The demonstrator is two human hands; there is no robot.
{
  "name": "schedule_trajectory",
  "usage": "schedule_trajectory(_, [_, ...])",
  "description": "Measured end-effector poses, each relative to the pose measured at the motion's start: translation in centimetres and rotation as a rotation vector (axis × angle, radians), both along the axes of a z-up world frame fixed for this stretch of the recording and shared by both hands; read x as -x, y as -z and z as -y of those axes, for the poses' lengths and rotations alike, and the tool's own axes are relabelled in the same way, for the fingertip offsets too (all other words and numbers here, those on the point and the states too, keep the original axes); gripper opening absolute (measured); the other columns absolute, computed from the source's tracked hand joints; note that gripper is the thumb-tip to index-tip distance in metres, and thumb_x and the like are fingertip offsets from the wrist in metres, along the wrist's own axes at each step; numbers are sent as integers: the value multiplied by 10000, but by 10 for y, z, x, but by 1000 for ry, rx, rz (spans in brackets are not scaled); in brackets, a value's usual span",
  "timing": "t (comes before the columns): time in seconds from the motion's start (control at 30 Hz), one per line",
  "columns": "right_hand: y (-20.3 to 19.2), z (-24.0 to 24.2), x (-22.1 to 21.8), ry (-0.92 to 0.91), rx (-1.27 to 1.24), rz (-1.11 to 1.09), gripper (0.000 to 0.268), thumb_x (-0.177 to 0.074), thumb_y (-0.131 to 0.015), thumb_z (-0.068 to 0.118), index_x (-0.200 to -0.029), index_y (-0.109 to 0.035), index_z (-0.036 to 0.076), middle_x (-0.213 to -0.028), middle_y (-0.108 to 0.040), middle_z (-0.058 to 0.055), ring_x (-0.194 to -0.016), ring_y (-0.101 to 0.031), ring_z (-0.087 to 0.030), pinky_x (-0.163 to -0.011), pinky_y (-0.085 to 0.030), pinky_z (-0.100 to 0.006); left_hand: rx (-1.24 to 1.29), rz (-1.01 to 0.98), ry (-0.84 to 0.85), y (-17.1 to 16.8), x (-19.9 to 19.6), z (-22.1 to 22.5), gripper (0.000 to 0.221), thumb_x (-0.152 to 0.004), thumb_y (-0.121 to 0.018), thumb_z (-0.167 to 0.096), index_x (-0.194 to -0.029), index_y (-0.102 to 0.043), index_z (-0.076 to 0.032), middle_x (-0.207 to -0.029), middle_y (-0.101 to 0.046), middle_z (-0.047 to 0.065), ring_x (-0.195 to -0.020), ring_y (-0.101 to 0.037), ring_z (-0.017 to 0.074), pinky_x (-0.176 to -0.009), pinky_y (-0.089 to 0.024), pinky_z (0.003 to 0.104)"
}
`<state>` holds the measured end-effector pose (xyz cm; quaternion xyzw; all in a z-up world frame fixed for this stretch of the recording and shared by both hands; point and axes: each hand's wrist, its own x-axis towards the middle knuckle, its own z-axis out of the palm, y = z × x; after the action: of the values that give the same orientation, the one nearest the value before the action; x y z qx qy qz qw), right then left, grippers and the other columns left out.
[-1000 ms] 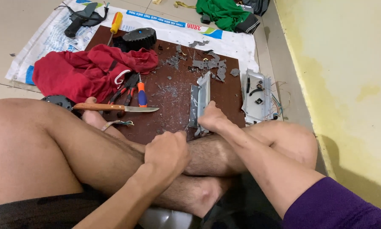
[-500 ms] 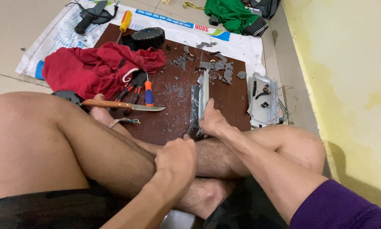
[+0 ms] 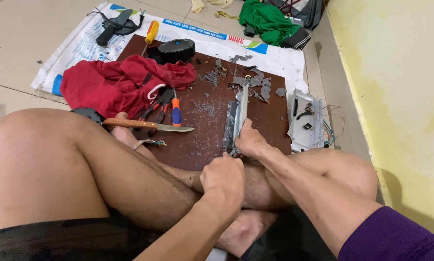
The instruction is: A person sitting on the floor uses a knife and screwdriver to scrape residue and pry components from an electronic part.
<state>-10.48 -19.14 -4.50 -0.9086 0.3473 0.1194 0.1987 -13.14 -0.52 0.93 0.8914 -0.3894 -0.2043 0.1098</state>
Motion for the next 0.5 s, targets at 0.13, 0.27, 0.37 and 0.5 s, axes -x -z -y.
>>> schedule_trajectory(0.13, [-10, -5, -1, -7, -2, -5, 662, -972, -531, 285, -1494, -263, -20, -1287, -667, -370, -1202, -687, -498, -994, -566, -586, -56, 70, 44, -12, 4, 2, 475, -1010, -520, 8, -1463, -506, 148, -1040, -749, 212, -933, -714, 332, -444, -565, 570])
schedule_trajectory(0.27, [-8, 0, -5, -18, 19, -6, 660, -964, -521, 308, -1486, -271, -10, -1275, -671, -373, -1194, -691, -502, -988, -568, -590, -38, 107, 28, 5, -1, 6, 476, -1002, -520, -14, -1448, -514, 153, -1044, -756, 180, -932, -701, 317, -447, -563, 550])
schedule_trajectory(0.37, [-7, 4, -5, -16, 15, -4, 662, -964, -512, 307, -1488, -267, -15, -1269, -676, -369, -1194, -691, -503, -988, -565, -590, -33, 125, 12, 18, -4, 12, 488, -1000, -523, -12, -1463, -506, 139, -1008, -757, 184, -916, -712, 322, -460, -560, 556])
schedule_trajectory(0.5, [-1, 11, -5, -17, 6, 1, 666, -977, -498, 300, -1500, -256, -34, -1254, -680, -375, -1187, -694, -505, -980, -569, -586, -16, 130, -11, 20, -8, 12, 492, -992, -530, -19, -1465, -517, 113, -940, -749, 186, -866, -732, 328, -490, -562, 557])
